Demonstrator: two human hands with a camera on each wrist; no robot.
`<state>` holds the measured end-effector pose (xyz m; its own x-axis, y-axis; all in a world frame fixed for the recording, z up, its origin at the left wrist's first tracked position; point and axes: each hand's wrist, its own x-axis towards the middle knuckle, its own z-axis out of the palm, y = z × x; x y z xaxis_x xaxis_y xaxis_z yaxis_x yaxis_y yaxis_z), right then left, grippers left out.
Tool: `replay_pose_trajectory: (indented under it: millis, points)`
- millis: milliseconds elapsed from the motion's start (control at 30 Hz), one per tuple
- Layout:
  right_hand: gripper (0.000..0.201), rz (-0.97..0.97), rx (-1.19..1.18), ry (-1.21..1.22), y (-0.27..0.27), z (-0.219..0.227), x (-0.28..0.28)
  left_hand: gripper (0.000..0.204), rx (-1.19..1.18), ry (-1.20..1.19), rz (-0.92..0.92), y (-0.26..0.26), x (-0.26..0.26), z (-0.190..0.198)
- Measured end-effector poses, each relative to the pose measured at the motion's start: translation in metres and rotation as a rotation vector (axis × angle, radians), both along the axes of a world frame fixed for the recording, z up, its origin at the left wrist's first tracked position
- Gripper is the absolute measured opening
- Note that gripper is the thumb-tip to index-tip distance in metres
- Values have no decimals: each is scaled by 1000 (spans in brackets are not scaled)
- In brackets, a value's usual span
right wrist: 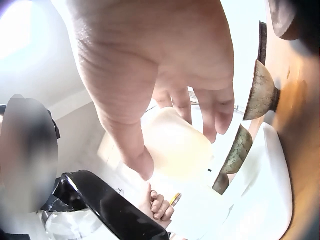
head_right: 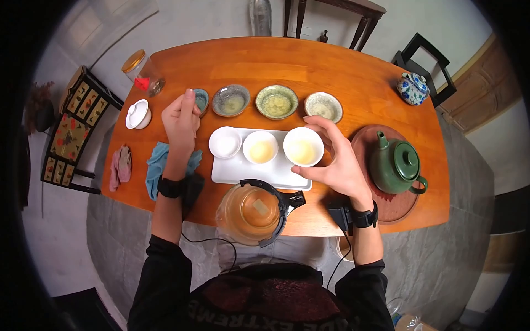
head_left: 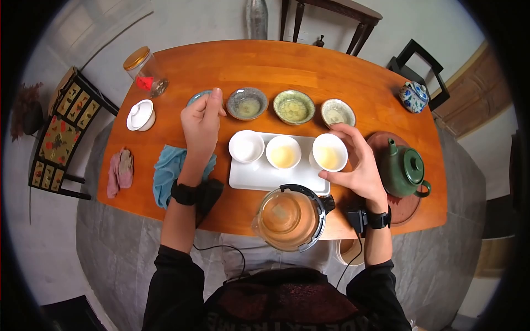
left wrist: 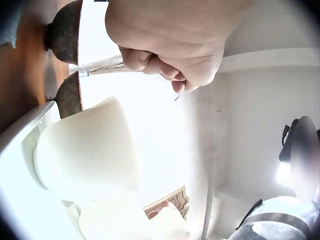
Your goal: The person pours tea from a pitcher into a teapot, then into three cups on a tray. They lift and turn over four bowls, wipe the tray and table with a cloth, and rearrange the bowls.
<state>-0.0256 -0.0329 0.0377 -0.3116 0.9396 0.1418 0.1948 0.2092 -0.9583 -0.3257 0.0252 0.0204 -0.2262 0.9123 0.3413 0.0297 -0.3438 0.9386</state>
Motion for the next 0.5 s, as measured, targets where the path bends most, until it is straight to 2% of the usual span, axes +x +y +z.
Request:
replay_pose_trajectory:
  millis: [67,333,500]
  points:
    - [83,6,-12,25,-1,1,0,45,25,-13,4,0,2,3]
    - [90,132,-62,366,-4,0,2,44,17,-18,-18,5,0,-1]
    - [95,95,11,430,-8,6,-2,43,6,-4,-18,5,1,-2]
